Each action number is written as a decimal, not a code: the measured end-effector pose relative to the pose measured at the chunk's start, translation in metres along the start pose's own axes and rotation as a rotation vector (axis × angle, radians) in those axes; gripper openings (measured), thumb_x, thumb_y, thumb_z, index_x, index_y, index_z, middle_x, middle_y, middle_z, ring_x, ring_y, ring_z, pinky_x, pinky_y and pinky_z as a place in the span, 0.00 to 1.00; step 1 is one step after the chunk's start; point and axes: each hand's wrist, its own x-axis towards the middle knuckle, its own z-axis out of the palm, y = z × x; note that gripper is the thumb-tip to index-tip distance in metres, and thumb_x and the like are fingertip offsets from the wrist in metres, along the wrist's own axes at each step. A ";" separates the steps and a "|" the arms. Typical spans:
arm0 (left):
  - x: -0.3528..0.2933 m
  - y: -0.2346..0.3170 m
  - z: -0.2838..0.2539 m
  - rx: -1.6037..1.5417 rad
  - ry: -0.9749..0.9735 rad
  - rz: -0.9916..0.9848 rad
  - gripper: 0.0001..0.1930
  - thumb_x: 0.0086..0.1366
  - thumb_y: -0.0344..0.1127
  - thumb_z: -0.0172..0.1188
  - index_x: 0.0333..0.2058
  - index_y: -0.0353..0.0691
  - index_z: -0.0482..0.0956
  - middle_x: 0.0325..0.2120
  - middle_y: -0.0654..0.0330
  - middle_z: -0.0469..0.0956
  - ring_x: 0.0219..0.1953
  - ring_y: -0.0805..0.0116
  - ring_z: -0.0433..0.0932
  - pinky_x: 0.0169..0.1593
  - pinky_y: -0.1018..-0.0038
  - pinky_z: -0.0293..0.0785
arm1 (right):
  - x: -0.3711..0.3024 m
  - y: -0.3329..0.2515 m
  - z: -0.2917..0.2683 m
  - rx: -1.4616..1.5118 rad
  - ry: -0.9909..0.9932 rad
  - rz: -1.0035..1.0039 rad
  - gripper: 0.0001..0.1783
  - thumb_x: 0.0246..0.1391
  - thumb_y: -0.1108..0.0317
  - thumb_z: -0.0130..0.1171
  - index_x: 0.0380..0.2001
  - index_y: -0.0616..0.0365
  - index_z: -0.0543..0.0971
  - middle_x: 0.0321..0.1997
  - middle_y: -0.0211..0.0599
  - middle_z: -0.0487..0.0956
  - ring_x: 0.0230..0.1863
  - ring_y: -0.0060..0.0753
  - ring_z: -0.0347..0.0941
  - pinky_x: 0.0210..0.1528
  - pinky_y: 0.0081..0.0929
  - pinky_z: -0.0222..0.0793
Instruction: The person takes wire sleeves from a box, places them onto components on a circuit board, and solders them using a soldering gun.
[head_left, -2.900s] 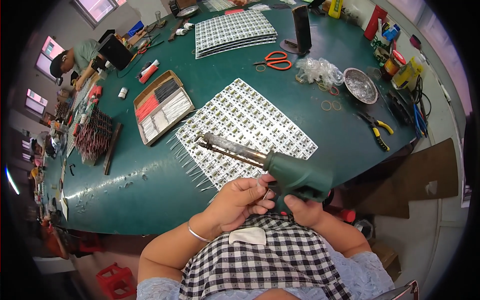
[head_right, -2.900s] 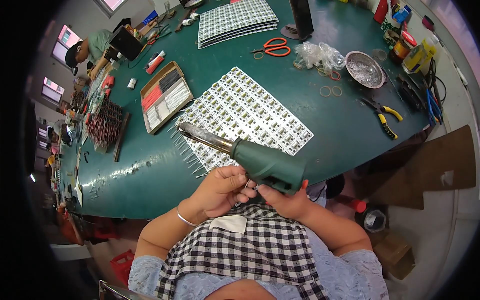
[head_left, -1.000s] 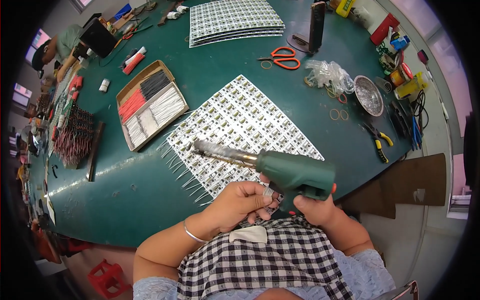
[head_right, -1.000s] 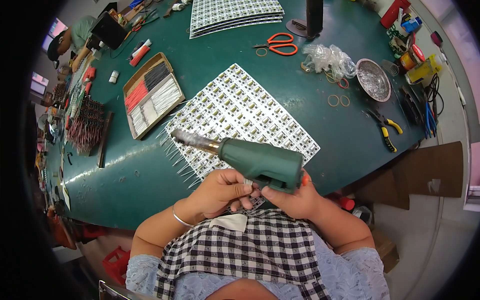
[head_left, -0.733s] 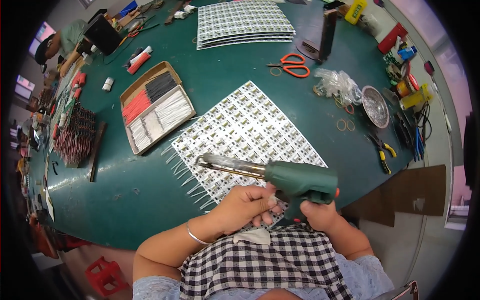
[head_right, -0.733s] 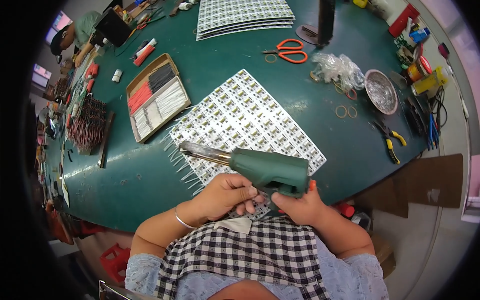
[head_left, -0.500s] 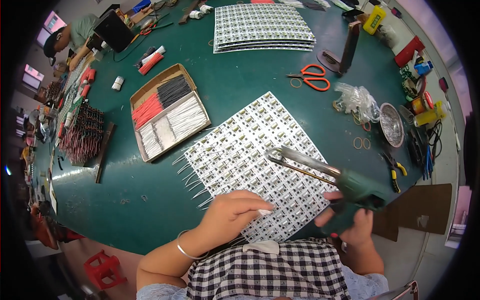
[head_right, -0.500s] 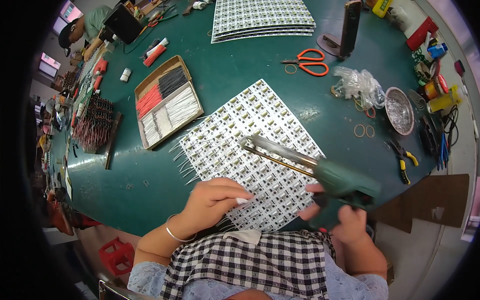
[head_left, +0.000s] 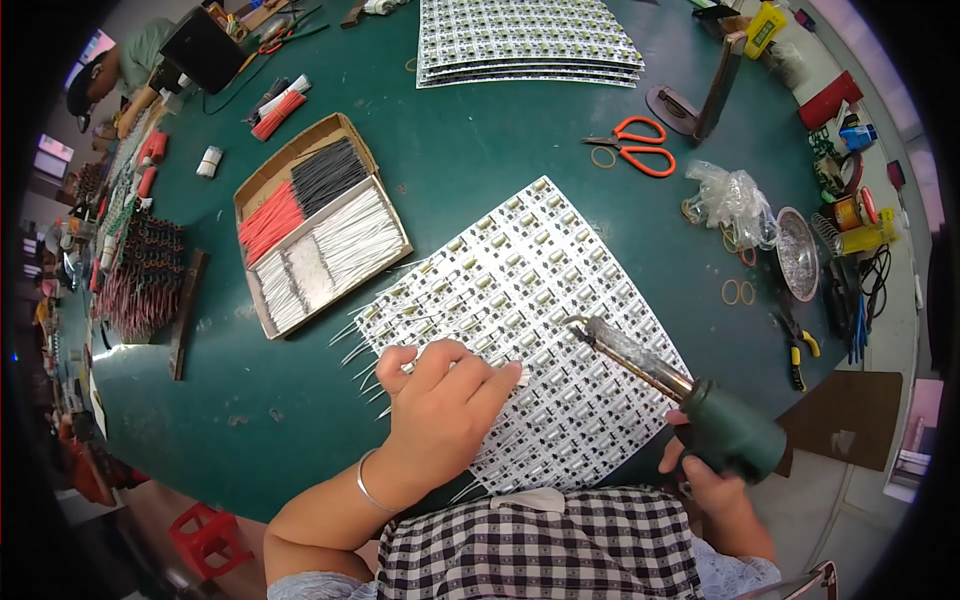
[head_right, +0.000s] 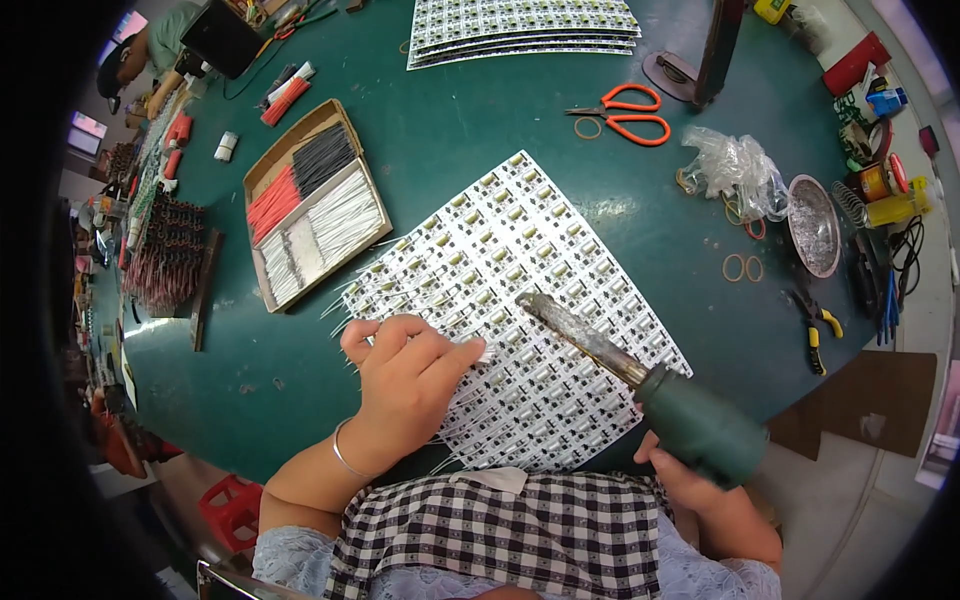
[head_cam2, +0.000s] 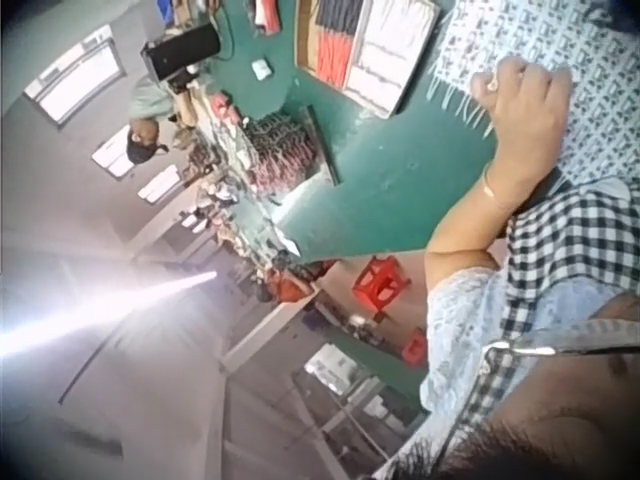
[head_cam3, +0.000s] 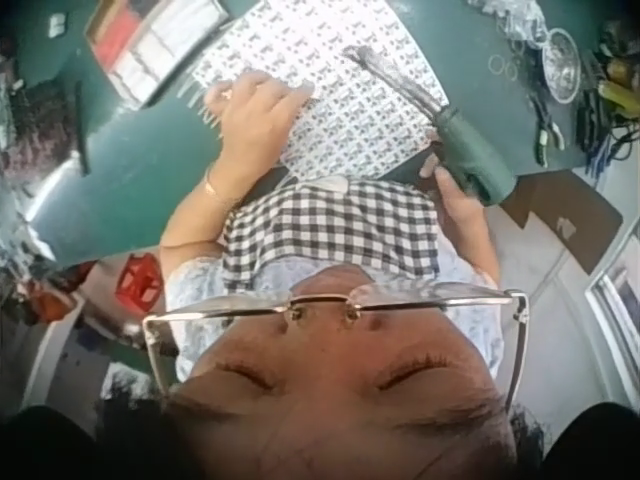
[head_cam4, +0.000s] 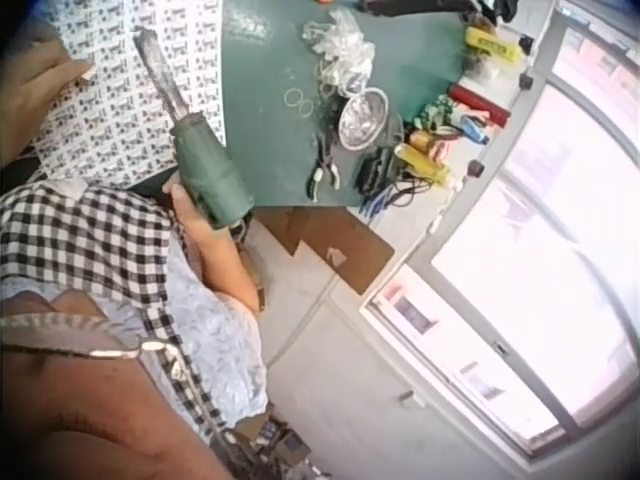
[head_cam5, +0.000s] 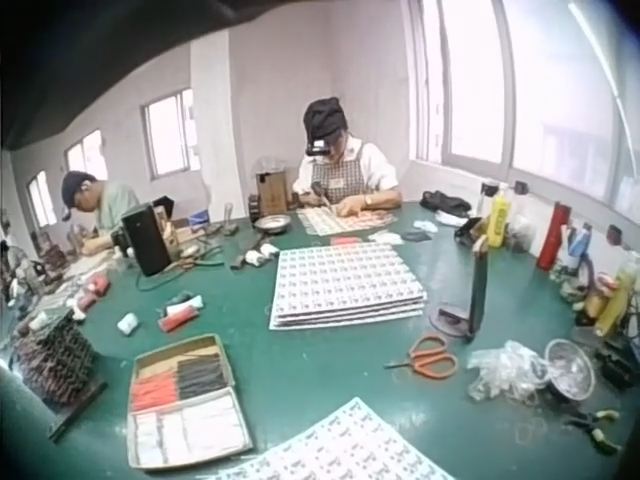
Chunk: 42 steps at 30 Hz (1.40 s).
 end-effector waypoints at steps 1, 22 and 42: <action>-0.001 -0.001 0.003 0.001 0.001 -0.008 0.10 0.48 0.32 0.56 0.30 0.53 0.80 0.21 0.75 0.67 0.34 0.76 0.69 0.44 0.64 0.49 | 0.001 -0.002 -0.003 -0.008 0.001 0.001 0.29 0.45 0.69 0.60 0.52 0.65 0.66 0.45 0.45 0.74 0.23 0.30 0.74 0.29 0.24 0.72; -0.003 -0.005 0.016 -0.045 0.033 0.017 0.08 0.44 0.32 0.59 0.27 0.50 0.80 0.19 0.73 0.66 0.30 0.74 0.67 0.41 0.65 0.50 | 0.000 0.034 0.016 -0.684 -0.092 -0.315 0.16 0.49 0.71 0.55 0.42 0.65 0.74 0.32 0.36 0.76 0.19 0.21 0.74 0.25 0.19 0.71; 0.000 -0.009 0.014 -0.092 0.044 0.011 0.06 0.44 0.32 0.59 0.24 0.50 0.80 0.20 0.74 0.68 0.30 0.74 0.67 0.41 0.66 0.49 | 0.009 0.029 0.021 -0.802 -0.115 -0.423 0.13 0.45 0.72 0.56 0.37 0.62 0.77 0.28 0.36 0.77 0.20 0.25 0.74 0.29 0.24 0.71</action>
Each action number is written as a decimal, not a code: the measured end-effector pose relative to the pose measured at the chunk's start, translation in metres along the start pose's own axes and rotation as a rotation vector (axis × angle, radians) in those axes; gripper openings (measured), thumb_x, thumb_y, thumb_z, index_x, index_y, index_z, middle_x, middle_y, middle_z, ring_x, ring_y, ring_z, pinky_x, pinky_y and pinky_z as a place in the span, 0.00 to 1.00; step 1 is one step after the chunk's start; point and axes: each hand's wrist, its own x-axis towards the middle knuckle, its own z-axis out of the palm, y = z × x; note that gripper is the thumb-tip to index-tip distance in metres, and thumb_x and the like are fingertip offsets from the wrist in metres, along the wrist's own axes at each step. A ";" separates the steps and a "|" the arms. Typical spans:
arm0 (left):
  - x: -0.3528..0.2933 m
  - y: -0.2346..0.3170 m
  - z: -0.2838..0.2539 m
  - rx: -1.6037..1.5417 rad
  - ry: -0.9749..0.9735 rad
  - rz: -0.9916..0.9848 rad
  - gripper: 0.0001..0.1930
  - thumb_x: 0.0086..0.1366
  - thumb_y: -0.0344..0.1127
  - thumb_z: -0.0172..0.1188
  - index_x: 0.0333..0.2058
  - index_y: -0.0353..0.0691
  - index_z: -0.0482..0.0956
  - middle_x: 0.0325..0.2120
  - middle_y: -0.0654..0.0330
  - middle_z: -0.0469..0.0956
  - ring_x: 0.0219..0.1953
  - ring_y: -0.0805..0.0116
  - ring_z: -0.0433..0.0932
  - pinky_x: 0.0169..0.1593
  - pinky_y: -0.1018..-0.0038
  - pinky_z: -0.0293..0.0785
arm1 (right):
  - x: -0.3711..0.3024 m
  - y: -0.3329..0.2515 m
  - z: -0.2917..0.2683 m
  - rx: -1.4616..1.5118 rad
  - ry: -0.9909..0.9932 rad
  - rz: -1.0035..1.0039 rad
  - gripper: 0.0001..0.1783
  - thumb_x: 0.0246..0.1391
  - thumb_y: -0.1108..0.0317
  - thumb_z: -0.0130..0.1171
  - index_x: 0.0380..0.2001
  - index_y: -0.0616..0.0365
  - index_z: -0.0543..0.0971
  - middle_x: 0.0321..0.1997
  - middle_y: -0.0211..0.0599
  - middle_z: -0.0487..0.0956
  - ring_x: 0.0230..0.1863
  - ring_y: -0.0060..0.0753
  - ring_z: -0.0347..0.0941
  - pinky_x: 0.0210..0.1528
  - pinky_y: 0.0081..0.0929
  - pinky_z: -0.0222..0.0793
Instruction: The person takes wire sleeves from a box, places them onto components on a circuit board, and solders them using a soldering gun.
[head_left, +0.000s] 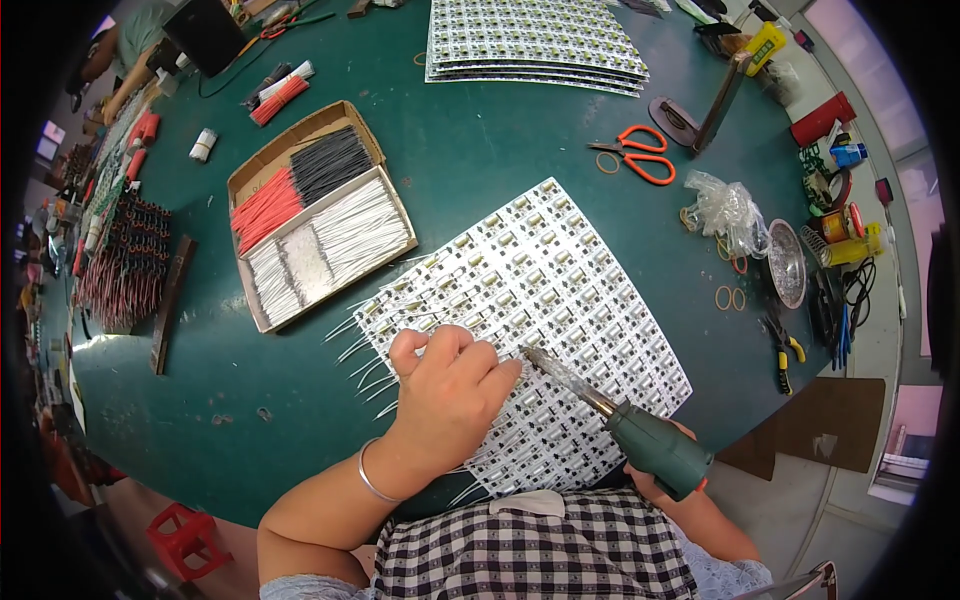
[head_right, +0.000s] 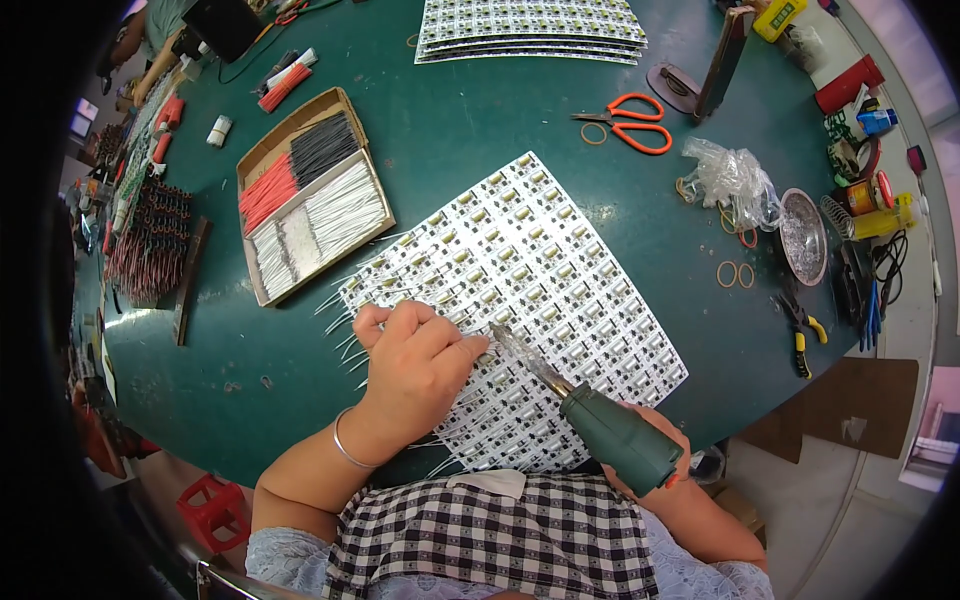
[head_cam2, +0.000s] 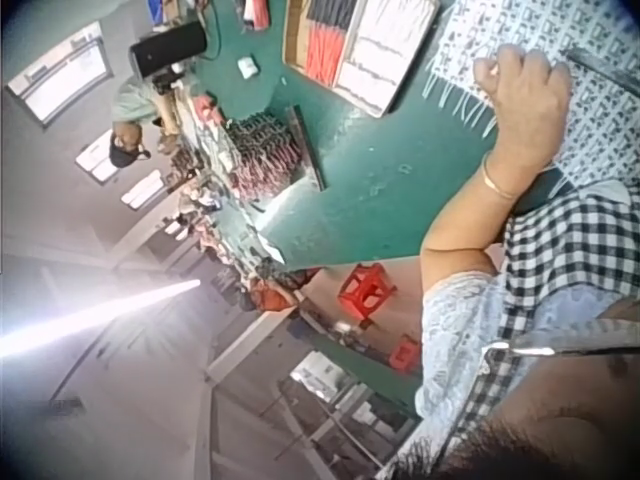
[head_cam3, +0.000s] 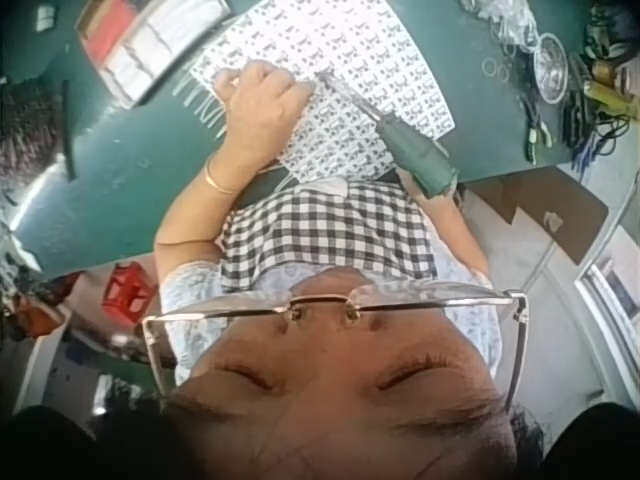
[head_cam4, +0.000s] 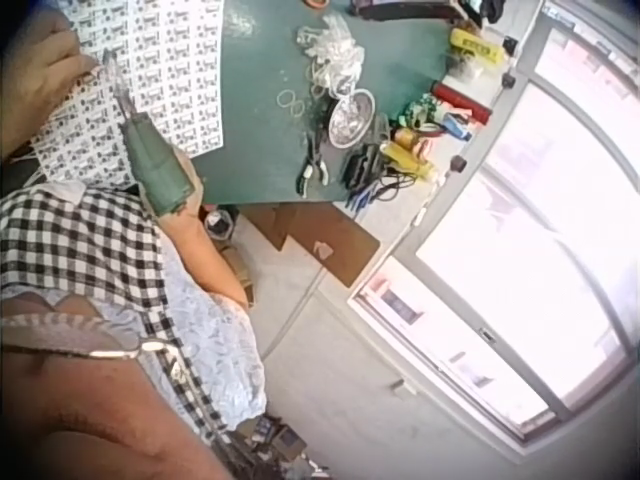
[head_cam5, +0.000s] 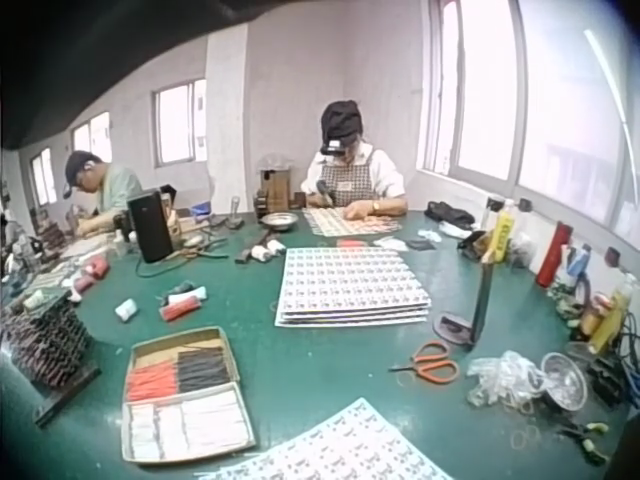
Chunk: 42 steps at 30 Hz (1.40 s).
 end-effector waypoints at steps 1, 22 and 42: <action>0.000 0.000 0.000 0.001 0.001 -0.001 0.06 0.44 0.32 0.59 0.24 0.50 0.80 0.20 0.74 0.68 0.30 0.74 0.67 0.41 0.66 0.49 | 0.000 0.000 0.001 -0.021 0.020 -0.023 0.14 0.44 0.72 0.57 0.37 0.62 0.78 0.29 0.36 0.77 0.22 0.27 0.74 0.31 0.26 0.71; 0.001 0.002 -0.001 0.010 0.009 -0.004 0.06 0.44 0.32 0.60 0.24 0.51 0.80 0.20 0.74 0.68 0.29 0.74 0.67 0.41 0.66 0.49 | -0.016 -0.007 -0.012 0.589 0.019 0.330 0.19 0.51 0.70 0.55 0.46 0.66 0.72 0.32 0.38 0.77 0.26 0.27 0.75 0.33 0.24 0.71; -0.003 0.010 0.002 -0.021 -0.027 0.056 0.08 0.44 0.31 0.60 0.27 0.49 0.79 0.20 0.73 0.67 0.30 0.74 0.68 0.42 0.66 0.50 | -0.021 -0.017 -0.021 0.262 -0.050 0.347 0.17 0.41 0.74 0.61 0.39 0.62 0.77 0.41 0.43 0.77 0.43 0.45 0.74 0.46 0.35 0.69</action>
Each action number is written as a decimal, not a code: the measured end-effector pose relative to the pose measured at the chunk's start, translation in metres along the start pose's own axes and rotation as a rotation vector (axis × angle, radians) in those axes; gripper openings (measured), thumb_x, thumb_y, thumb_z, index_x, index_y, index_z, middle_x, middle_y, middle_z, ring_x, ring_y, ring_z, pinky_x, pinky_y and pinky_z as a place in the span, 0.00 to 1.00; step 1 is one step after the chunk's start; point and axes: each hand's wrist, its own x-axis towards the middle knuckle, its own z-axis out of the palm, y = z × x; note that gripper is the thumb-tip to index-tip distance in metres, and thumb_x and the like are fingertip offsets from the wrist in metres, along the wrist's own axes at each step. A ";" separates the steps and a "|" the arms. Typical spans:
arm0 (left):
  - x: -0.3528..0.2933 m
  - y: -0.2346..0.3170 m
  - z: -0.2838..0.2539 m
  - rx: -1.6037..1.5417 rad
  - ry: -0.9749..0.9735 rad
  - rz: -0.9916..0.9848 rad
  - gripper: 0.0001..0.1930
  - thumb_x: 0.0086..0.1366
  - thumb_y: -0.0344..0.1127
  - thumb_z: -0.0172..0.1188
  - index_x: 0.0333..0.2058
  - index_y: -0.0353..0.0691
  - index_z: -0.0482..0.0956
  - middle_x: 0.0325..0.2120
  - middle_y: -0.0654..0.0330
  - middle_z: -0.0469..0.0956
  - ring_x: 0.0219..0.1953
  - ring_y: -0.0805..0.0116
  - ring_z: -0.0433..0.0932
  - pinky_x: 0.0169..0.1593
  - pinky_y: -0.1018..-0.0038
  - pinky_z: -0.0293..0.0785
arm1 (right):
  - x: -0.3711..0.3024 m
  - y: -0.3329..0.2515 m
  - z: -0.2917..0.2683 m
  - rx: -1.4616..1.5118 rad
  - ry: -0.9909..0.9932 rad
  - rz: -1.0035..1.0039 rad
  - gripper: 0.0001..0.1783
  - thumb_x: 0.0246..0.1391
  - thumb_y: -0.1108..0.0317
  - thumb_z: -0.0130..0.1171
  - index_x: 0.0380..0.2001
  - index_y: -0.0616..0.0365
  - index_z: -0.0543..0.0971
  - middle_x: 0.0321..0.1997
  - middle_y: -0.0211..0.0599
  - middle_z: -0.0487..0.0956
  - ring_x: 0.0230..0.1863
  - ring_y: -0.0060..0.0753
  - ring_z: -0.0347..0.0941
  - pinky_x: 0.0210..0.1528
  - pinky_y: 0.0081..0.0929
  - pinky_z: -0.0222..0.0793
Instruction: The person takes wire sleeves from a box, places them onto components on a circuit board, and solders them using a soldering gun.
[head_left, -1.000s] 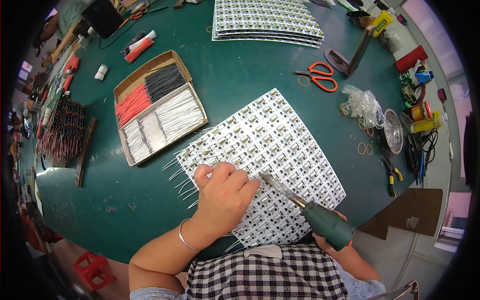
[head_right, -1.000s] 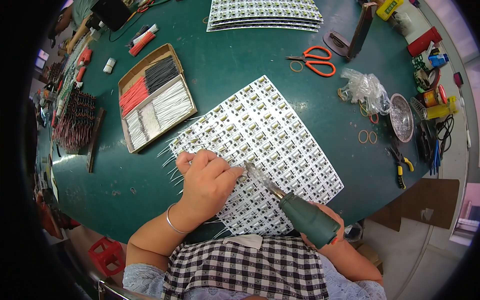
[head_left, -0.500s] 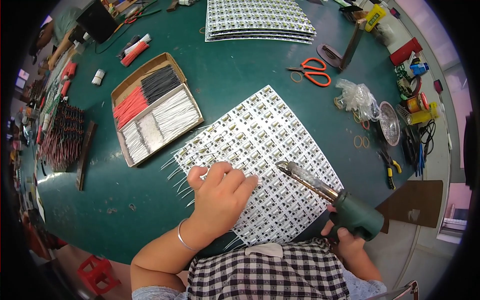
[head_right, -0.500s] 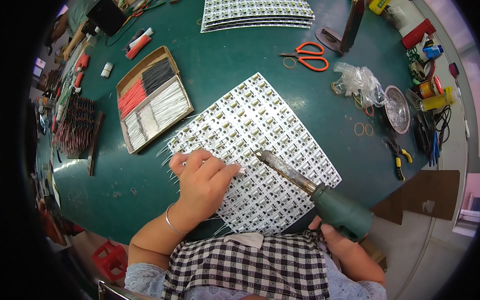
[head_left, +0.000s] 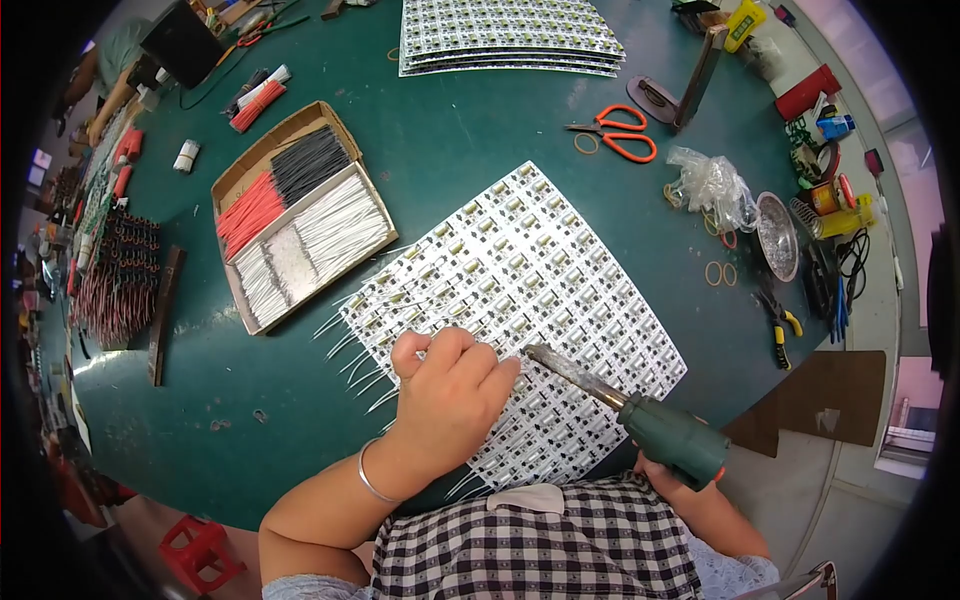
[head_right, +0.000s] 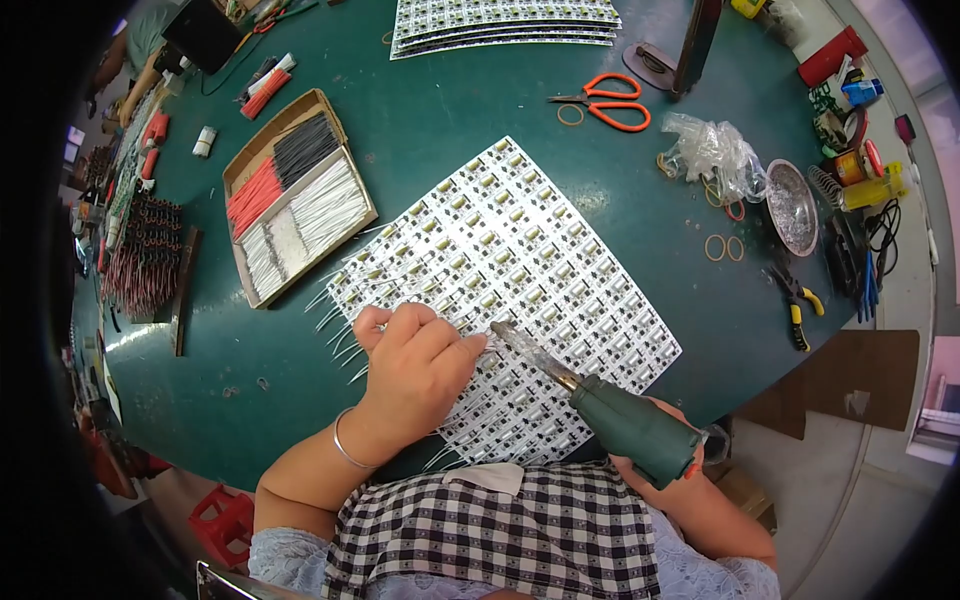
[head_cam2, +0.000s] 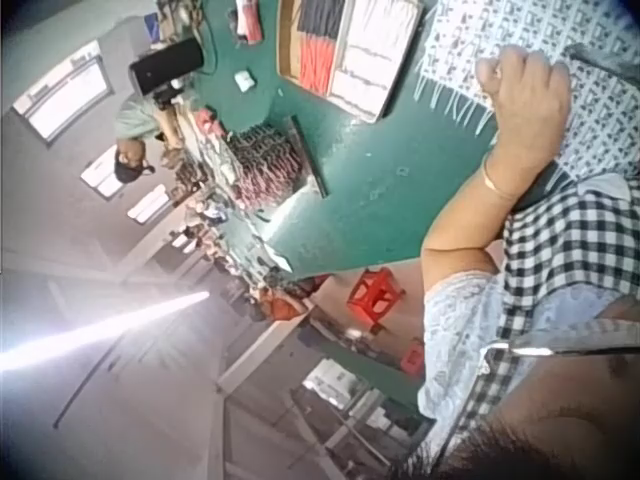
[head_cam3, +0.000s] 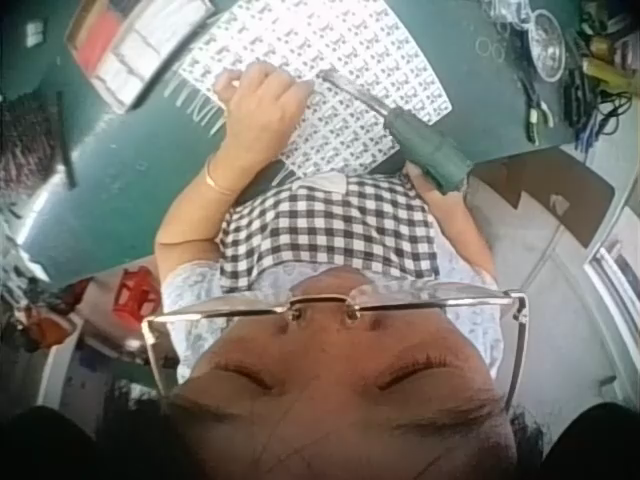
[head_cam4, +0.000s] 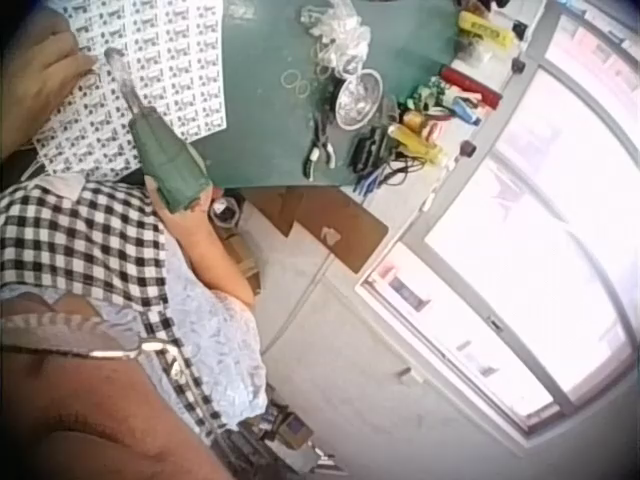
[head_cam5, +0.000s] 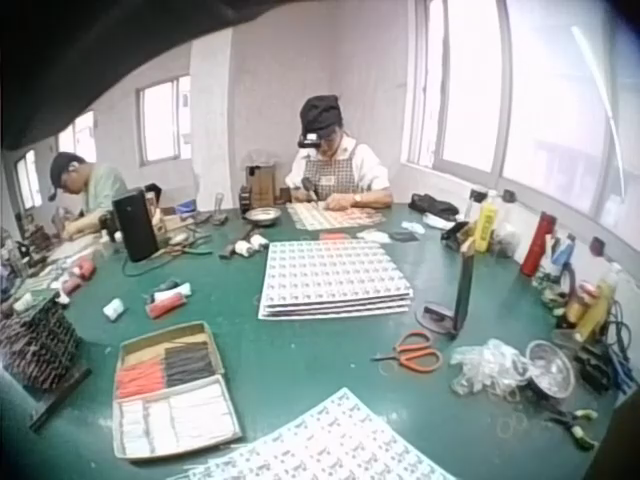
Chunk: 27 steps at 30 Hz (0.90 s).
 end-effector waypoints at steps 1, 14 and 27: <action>0.000 0.000 0.000 -0.002 -0.005 -0.002 0.08 0.44 0.31 0.60 0.27 0.49 0.79 0.20 0.73 0.67 0.30 0.74 0.68 0.42 0.66 0.50 | -0.001 0.003 0.002 0.006 0.019 0.000 0.18 0.41 0.74 0.62 0.40 0.63 0.76 0.41 0.43 0.78 0.43 0.44 0.75 0.46 0.34 0.69; 0.004 -0.003 0.000 -0.033 -0.012 -0.020 0.08 0.43 0.30 0.60 0.25 0.49 0.79 0.21 0.73 0.70 0.31 0.73 0.69 0.42 0.67 0.51 | 0.013 -0.004 -0.004 -0.176 -0.070 -0.239 0.29 0.41 0.73 0.64 0.48 0.69 0.68 0.41 0.43 0.78 0.40 0.35 0.76 0.45 0.27 0.71; 0.005 -0.003 -0.001 0.000 -0.041 -0.004 0.09 0.41 0.30 0.61 0.26 0.50 0.79 0.22 0.73 0.71 0.31 0.72 0.69 0.42 0.67 0.52 | 0.002 0.000 0.007 0.470 0.149 0.130 0.15 0.45 0.75 0.59 0.39 0.65 0.76 0.37 0.42 0.77 0.28 0.30 0.75 0.35 0.28 0.72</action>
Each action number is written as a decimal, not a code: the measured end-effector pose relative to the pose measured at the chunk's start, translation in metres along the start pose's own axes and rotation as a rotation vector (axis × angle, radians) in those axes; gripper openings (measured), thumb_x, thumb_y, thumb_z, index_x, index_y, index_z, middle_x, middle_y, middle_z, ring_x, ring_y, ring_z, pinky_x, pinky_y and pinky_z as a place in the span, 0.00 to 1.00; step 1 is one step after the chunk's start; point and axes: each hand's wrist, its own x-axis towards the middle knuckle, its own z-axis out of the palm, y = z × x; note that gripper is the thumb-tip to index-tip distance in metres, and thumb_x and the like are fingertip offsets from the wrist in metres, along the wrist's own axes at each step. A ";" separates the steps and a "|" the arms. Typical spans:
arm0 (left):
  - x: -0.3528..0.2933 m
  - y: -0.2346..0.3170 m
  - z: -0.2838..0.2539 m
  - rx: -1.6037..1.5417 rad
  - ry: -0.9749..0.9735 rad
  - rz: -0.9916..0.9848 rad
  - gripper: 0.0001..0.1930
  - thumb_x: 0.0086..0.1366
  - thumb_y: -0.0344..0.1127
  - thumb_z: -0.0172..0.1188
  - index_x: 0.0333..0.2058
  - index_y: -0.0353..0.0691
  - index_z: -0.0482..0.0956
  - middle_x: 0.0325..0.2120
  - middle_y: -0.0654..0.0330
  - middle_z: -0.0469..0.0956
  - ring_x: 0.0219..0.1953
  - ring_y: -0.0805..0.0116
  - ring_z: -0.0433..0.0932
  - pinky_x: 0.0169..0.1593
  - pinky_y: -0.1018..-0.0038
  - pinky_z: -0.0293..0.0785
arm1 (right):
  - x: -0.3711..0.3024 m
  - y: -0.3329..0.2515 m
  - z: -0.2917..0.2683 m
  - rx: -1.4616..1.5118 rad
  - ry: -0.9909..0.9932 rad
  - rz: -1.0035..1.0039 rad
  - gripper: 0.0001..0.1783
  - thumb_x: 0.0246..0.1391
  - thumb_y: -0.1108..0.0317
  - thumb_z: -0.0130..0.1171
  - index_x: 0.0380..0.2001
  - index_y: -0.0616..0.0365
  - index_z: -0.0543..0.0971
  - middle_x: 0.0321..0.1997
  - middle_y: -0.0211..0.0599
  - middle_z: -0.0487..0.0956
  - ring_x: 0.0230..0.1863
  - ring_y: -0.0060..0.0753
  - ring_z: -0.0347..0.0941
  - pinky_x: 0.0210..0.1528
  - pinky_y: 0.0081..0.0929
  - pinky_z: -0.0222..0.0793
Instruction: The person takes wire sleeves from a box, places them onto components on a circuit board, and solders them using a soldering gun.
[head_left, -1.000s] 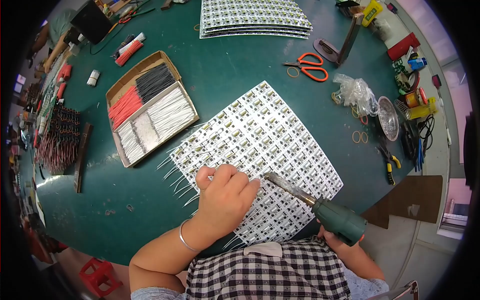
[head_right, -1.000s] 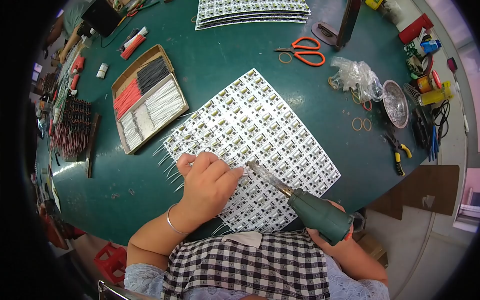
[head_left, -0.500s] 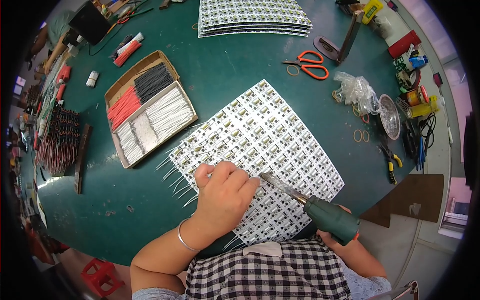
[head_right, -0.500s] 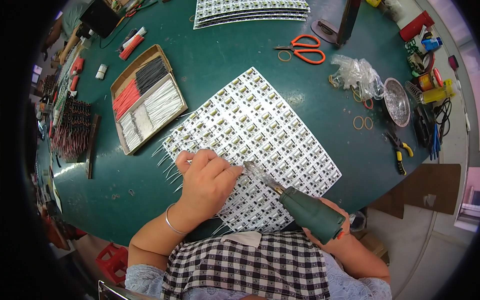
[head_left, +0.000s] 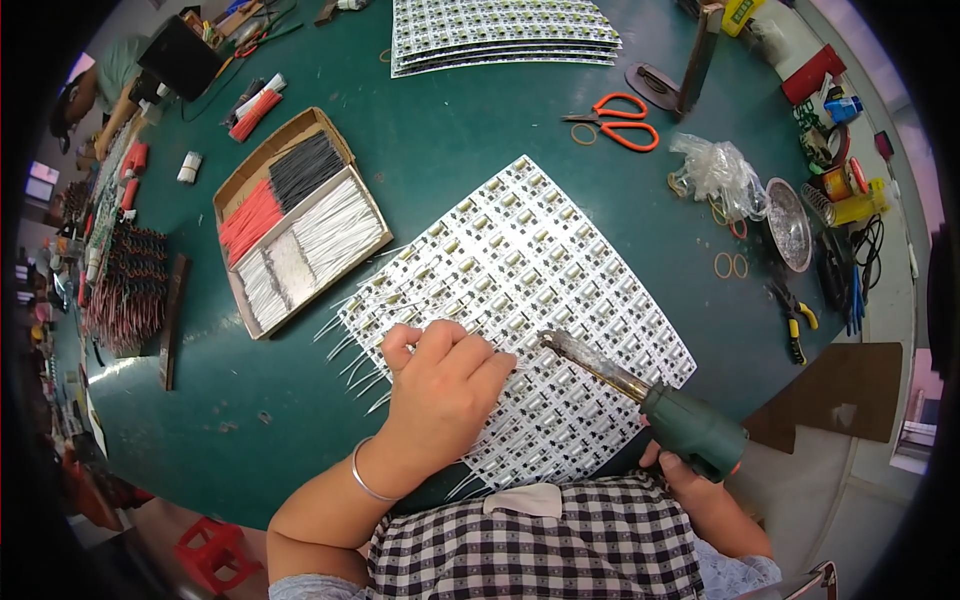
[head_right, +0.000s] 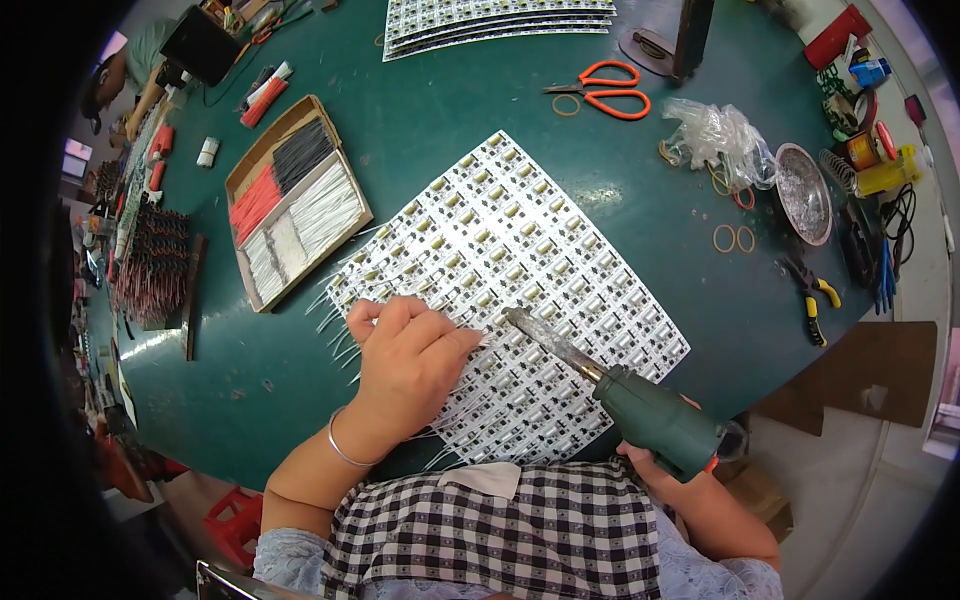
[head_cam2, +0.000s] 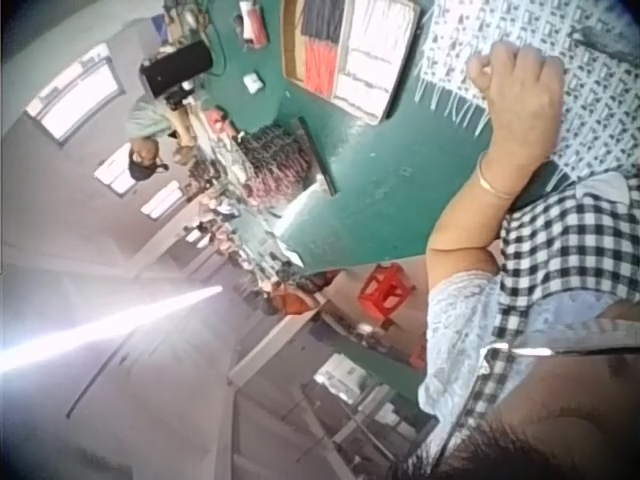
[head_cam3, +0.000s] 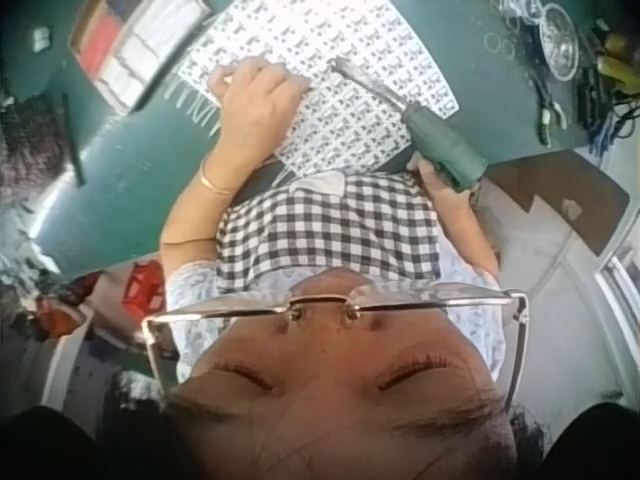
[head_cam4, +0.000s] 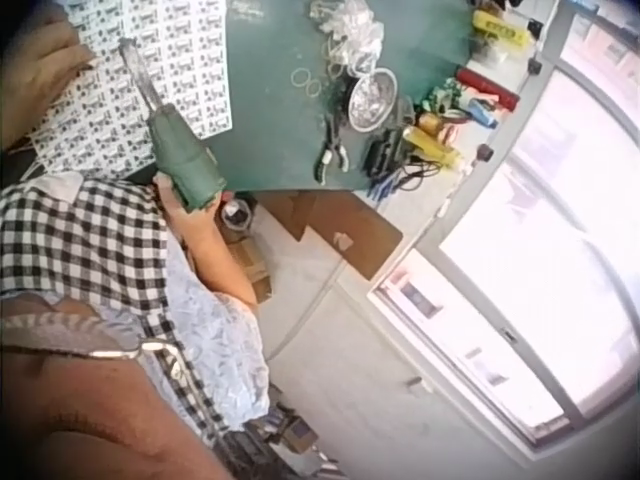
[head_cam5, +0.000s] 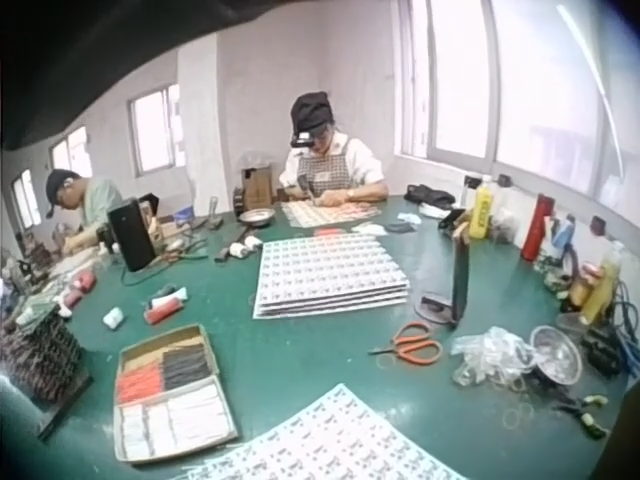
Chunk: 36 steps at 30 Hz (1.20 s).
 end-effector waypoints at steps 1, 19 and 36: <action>0.000 0.000 0.000 0.008 -0.006 0.003 0.08 0.44 0.31 0.59 0.26 0.49 0.79 0.22 0.73 0.70 0.33 0.73 0.69 0.43 0.67 0.51 | -0.001 0.003 -0.002 0.005 -0.024 -0.003 0.15 0.45 0.76 0.58 0.39 0.65 0.76 0.36 0.41 0.76 0.27 0.29 0.75 0.34 0.27 0.72; -0.006 0.009 0.003 0.020 0.042 0.047 0.11 0.41 0.29 0.63 0.27 0.49 0.78 0.19 0.72 0.67 0.28 0.73 0.67 0.38 0.68 0.50 | -0.005 0.034 -0.021 -0.427 -0.214 -0.234 0.26 0.42 0.71 0.63 0.47 0.67 0.70 0.44 0.43 0.77 0.43 0.36 0.75 0.46 0.28 0.70; -0.005 0.007 0.005 0.007 0.045 0.041 0.12 0.39 0.29 0.64 0.27 0.48 0.78 0.19 0.71 0.66 0.28 0.72 0.67 0.38 0.68 0.51 | 0.002 0.021 -0.010 -0.832 -0.288 -0.590 0.29 0.43 0.74 0.62 0.50 0.68 0.67 0.46 0.44 0.76 0.45 0.35 0.76 0.46 0.27 0.71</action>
